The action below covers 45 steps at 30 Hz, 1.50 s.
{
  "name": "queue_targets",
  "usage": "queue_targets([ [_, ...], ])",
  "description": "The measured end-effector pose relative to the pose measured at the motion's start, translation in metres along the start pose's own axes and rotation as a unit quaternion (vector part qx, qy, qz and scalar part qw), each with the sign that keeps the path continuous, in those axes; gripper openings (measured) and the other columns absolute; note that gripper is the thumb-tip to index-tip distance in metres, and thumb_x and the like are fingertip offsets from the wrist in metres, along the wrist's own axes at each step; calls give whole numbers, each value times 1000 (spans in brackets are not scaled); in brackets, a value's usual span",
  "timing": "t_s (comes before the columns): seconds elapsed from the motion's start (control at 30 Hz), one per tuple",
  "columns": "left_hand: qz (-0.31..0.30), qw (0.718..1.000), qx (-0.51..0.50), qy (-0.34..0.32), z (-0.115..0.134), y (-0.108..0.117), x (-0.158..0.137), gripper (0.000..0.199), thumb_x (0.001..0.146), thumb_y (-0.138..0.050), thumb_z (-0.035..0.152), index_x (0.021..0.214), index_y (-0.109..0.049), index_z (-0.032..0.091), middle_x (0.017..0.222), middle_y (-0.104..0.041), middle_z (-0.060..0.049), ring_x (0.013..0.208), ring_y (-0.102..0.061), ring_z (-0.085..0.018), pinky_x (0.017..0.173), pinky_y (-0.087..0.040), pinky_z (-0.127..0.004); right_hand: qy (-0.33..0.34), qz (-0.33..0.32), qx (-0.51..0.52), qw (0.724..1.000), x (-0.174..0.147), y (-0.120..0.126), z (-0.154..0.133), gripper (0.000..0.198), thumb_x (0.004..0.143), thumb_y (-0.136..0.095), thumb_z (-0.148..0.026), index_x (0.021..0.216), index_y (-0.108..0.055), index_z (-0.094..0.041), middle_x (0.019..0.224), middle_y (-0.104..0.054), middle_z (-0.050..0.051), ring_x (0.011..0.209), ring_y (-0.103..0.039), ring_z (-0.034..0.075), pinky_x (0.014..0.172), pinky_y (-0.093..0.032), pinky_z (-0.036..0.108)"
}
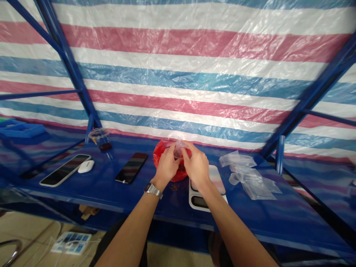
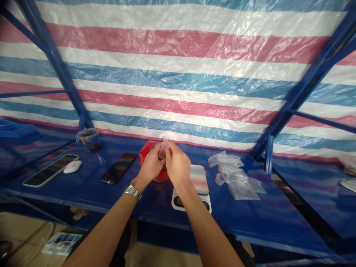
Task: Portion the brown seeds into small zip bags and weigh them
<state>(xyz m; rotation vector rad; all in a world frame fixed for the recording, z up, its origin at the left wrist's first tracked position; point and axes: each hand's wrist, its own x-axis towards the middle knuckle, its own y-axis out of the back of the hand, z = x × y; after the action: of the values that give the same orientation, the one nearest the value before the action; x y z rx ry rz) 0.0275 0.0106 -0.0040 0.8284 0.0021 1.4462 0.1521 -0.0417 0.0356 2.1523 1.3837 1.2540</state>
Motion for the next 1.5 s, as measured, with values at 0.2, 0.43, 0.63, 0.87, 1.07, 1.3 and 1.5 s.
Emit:
queue_targets([
  [0.2,2,999,-32,10,-1,2,8,50,84,-71,11,134,-65,20,122,-77,-12,108,-75,-28,100,-57,-43,-20,18,-11,1000,1,-1,1,25,102,-58,-34,125,-69,-31,108,-82,4,85,-76,26,78,-54,34],
  [0.43,11,999,-36,8,-9,6,6,62,78,-83,17,136,-64,24,132,-75,-7,117,-73,-25,101,-56,-35,20,28,23,999,3,4,3,19,99,-59,-24,107,-75,-28,108,-81,1,84,-74,21,77,-51,30],
  [0.63,14,1000,-11,2,-9,18,5,33,84,-76,16,116,-73,23,118,-79,-5,111,-73,-24,102,-55,-38,-3,18,5,1000,0,7,7,16,99,-62,-36,99,-77,-28,102,-82,0,85,-75,23,76,-50,31],
  [0.87,143,979,145,-5,4,58,-6,74,79,-85,39,146,-55,28,146,-61,-12,140,-51,-38,119,-37,-58,-102,122,-37,987,22,42,54,31,100,-56,-33,128,-66,-29,107,-81,3,80,-73,22,72,-48,30],
  [1.07,120,977,75,160,-44,69,-11,83,81,-73,58,148,-51,15,119,-67,-18,103,-68,-33,96,-55,-51,-193,78,-168,964,24,72,114,30,96,-58,-27,120,-72,-18,120,-73,18,106,-72,33,86,-51,40],
  [1.3,32,982,-65,177,-57,56,-10,49,75,-73,41,118,-68,18,90,-76,-7,78,-71,-24,73,-57,-36,-59,-91,11,994,2,28,78,46,95,-64,-50,132,-67,-23,111,-78,9,84,-73,24,78,-55,34],
  [1.5,88,985,-88,123,-36,61,-1,45,83,-60,44,119,-65,18,105,-78,-10,91,-74,-23,82,-58,-36,-87,-38,65,993,15,5,54,24,99,-55,-31,113,-73,-26,98,-82,5,84,-76,22,77,-54,30],
])
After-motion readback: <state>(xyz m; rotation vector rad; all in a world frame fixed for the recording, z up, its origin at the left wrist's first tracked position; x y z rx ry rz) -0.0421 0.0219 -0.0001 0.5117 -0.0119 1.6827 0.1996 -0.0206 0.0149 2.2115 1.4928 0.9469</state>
